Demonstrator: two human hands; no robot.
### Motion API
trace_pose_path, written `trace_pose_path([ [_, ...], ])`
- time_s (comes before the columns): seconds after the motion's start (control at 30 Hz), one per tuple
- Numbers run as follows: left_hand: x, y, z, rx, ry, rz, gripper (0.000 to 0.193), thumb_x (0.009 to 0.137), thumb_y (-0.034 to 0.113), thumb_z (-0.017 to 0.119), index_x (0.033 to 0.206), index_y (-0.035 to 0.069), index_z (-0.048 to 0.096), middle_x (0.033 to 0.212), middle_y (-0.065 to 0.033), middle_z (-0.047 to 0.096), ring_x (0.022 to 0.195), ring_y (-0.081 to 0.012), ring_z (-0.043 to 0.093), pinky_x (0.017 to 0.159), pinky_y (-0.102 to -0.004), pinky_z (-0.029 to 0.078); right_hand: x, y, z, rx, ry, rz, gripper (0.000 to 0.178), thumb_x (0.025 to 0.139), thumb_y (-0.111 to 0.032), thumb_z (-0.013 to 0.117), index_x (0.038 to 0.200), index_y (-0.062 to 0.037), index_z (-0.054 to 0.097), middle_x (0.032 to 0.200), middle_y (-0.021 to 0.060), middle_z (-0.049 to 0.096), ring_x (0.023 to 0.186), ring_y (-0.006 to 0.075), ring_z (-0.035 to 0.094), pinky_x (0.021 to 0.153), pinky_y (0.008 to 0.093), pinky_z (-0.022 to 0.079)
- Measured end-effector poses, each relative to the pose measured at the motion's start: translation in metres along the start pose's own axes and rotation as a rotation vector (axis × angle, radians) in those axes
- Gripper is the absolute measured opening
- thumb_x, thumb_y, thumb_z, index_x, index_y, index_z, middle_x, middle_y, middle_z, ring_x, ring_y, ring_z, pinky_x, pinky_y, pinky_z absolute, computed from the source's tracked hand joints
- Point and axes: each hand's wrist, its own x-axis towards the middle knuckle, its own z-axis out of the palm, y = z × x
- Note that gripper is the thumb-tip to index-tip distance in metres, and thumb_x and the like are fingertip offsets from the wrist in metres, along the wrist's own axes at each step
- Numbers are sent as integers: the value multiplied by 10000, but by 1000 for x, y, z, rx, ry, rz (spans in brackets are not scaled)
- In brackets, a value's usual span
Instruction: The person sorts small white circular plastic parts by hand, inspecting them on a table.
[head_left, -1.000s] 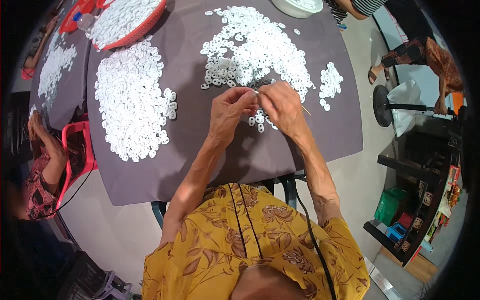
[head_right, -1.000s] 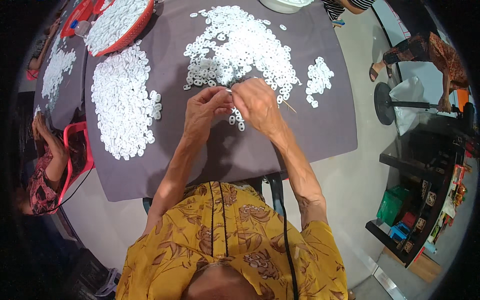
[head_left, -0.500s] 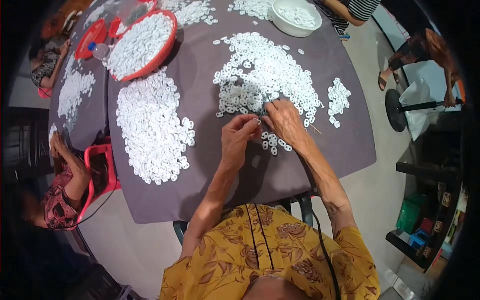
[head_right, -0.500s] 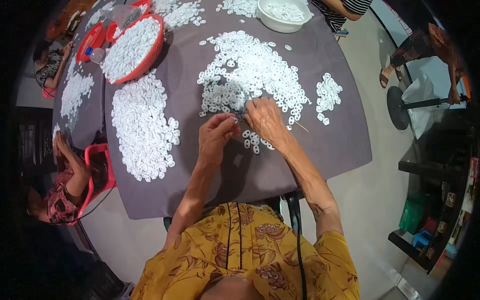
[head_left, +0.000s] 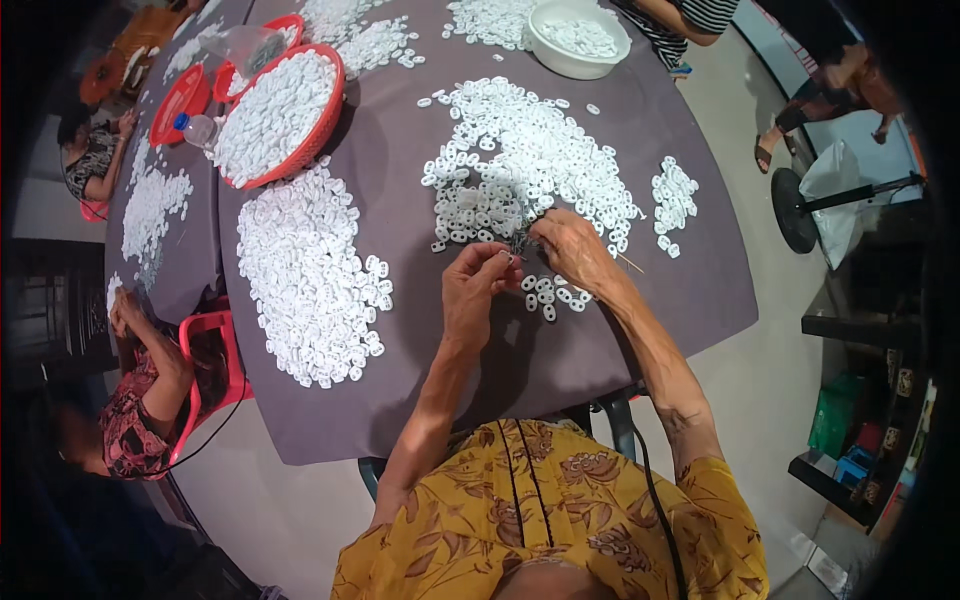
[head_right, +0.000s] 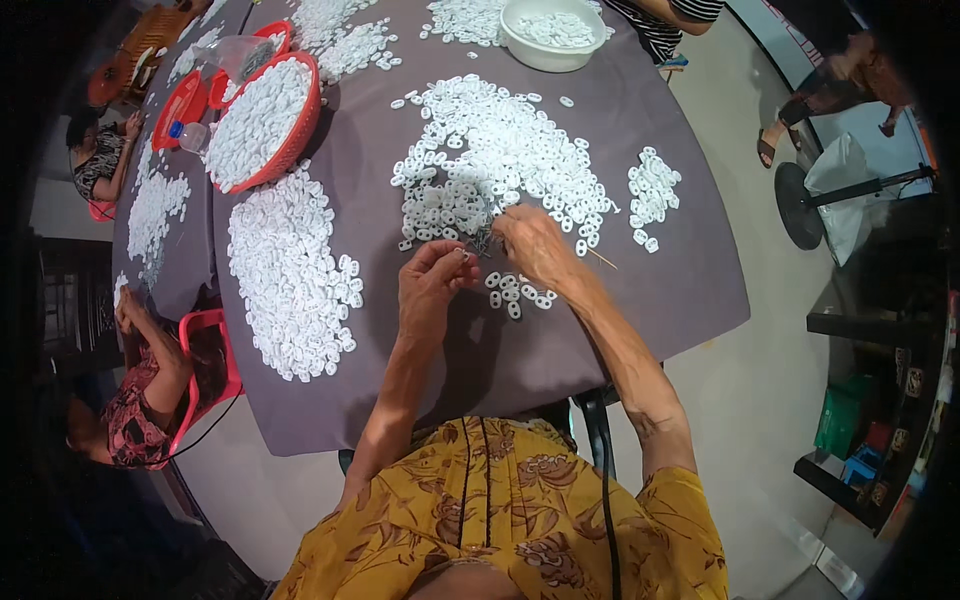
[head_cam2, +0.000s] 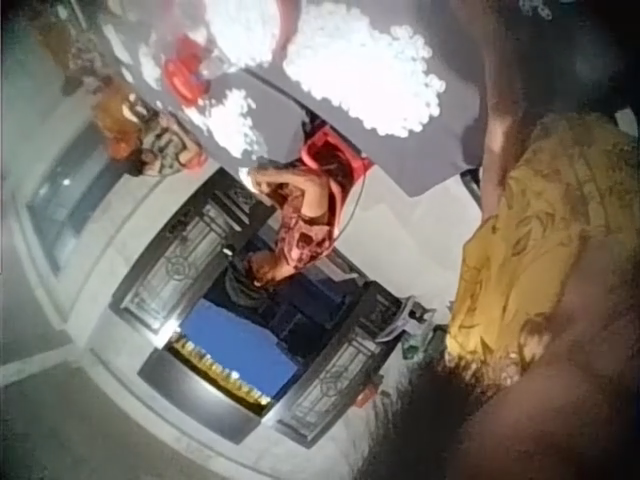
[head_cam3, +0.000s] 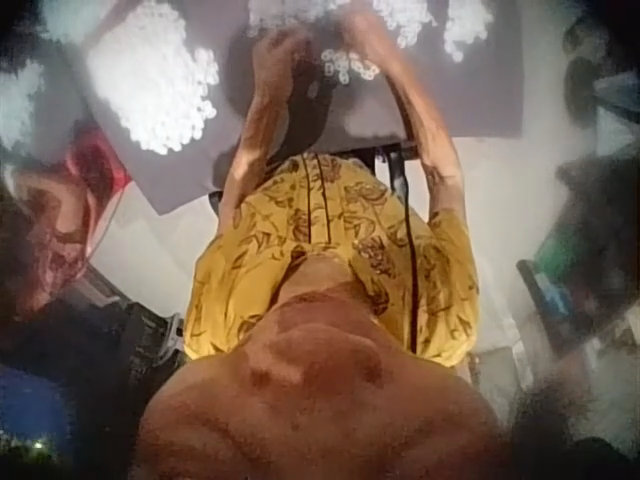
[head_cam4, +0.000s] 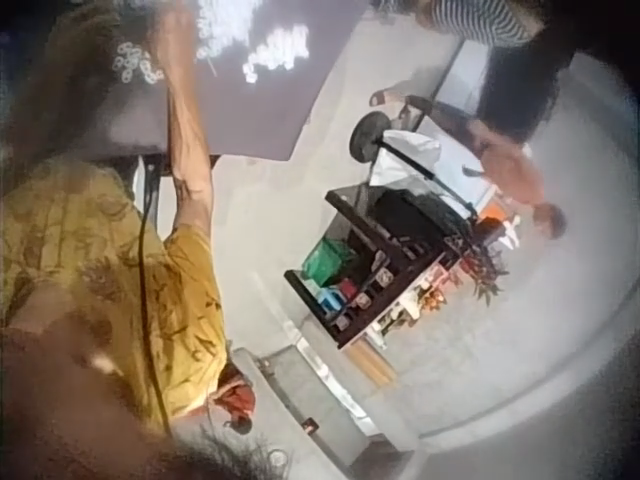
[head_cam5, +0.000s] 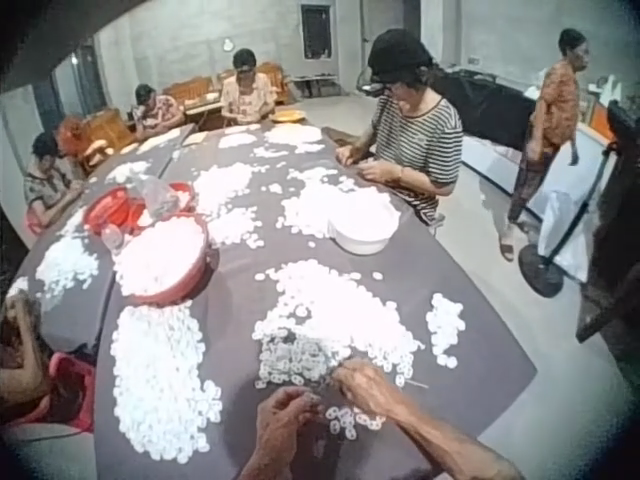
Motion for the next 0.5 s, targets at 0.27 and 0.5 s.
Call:
trace_pose_path([
  [0.27,0,-10,3,19,9,-7,99,821,97,559,893,29,571,760,-31,594,649,-91,564,577,-206,455,-11,1,0,69,77,16,155,714,25,526,853,-6,586,756,151,546,760,320,539,666,390,436],
  [0.5,0,-10,6,2,15,-16,99,801,77,574,878,16,566,746,-30,588,647,-92,563,570,-204,461,-10,-8,-11,128,93,30,298,623,92,534,894,-27,572,768,119,532,720,288,537,637,358,428],
])
